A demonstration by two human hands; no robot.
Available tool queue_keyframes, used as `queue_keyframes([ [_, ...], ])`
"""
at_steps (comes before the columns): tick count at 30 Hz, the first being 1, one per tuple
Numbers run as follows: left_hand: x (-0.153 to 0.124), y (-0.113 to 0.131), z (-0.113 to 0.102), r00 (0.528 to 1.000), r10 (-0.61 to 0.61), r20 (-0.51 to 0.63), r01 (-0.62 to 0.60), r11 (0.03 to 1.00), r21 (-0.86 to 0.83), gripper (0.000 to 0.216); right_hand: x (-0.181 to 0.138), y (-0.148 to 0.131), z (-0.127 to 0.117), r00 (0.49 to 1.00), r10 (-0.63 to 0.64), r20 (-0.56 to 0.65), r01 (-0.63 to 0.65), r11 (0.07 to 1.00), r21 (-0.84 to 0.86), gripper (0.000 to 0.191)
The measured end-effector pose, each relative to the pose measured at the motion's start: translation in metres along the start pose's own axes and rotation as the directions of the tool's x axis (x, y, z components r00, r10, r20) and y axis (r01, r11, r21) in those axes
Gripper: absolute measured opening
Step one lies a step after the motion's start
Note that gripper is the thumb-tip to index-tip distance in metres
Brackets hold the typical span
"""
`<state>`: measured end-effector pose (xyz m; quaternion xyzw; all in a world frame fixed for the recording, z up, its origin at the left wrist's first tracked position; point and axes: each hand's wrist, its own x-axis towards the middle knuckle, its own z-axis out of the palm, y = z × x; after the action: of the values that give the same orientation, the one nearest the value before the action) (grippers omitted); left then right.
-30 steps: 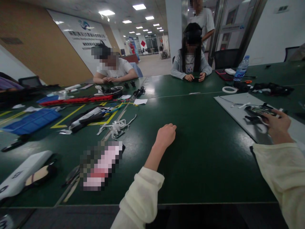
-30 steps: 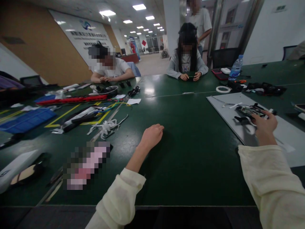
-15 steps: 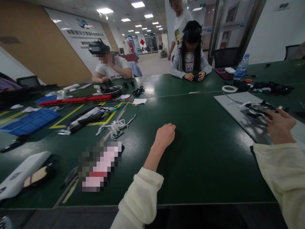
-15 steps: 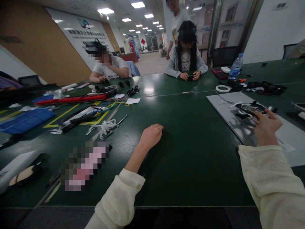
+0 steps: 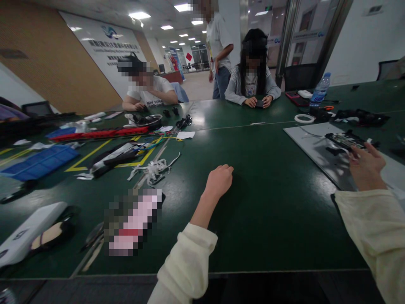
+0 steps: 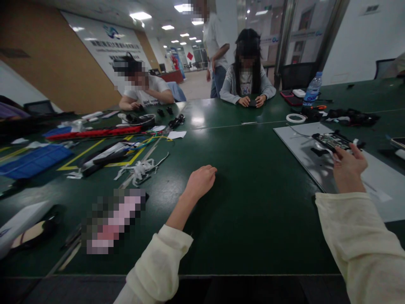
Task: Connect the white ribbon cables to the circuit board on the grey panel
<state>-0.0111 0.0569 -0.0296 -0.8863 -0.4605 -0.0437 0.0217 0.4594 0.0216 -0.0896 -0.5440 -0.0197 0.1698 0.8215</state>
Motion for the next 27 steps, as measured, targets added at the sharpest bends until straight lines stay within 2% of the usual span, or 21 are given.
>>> queue_keyframes([
  [3,0.000,0.000,0.000,1.000,-0.007,-0.002,0.007,1.000,-0.008,0.029,0.002,-0.002,0.001,1.000,-0.012,0.021,0.010,0.997,0.078,0.051],
  [6,-0.001,0.000,0.000,1.000,-0.008,-0.012,0.007,1.000,-0.025,0.028,-0.005,-0.005,0.006,0.981,-0.116,0.159,0.106,0.992,0.066,0.054],
  [8,-0.001,0.000,0.001,1.000,-0.005,-0.019,0.005,1.000,-0.030,0.028,-0.016,-0.007,0.011,0.959,-0.131,0.253,0.132,0.991,0.012,0.056],
  [13,-0.001,0.002,-0.002,0.998,-0.038,-0.046,0.036,0.998,-0.047,0.028,-0.061,-0.004,0.024,0.904,0.017,0.427,0.050,0.988,-0.144,0.059],
  [17,-0.002,0.004,-0.006,0.989,-0.084,-0.125,0.076,0.995,-0.063,0.029,-0.100,0.003,0.032,0.838,0.173,0.518,-0.069,0.975,-0.213,0.060],
  [20,-0.002,0.005,-0.010,0.975,-0.108,-0.195,0.095,0.993,-0.072,0.030,-0.126,0.007,0.036,0.772,0.250,0.585,-0.098,0.955,-0.279,0.060],
  [23,-0.003,0.007,-0.013,0.954,-0.115,-0.276,0.090,0.991,-0.099,0.029,-0.149,0.010,0.039,0.683,0.274,0.677,-0.046,0.941,-0.334,0.056],
  [25,-0.002,0.008,-0.013,0.938,-0.124,-0.324,0.082,0.986,-0.142,0.029,-0.162,0.013,0.039,0.605,0.296,0.739,-0.016,0.932,-0.361,0.054],
  [27,-0.001,0.008,-0.011,0.922,-0.153,-0.355,0.075,0.972,-0.223,0.029,-0.173,0.016,0.039,0.506,0.337,0.794,-0.013,0.924,-0.383,0.056],
])
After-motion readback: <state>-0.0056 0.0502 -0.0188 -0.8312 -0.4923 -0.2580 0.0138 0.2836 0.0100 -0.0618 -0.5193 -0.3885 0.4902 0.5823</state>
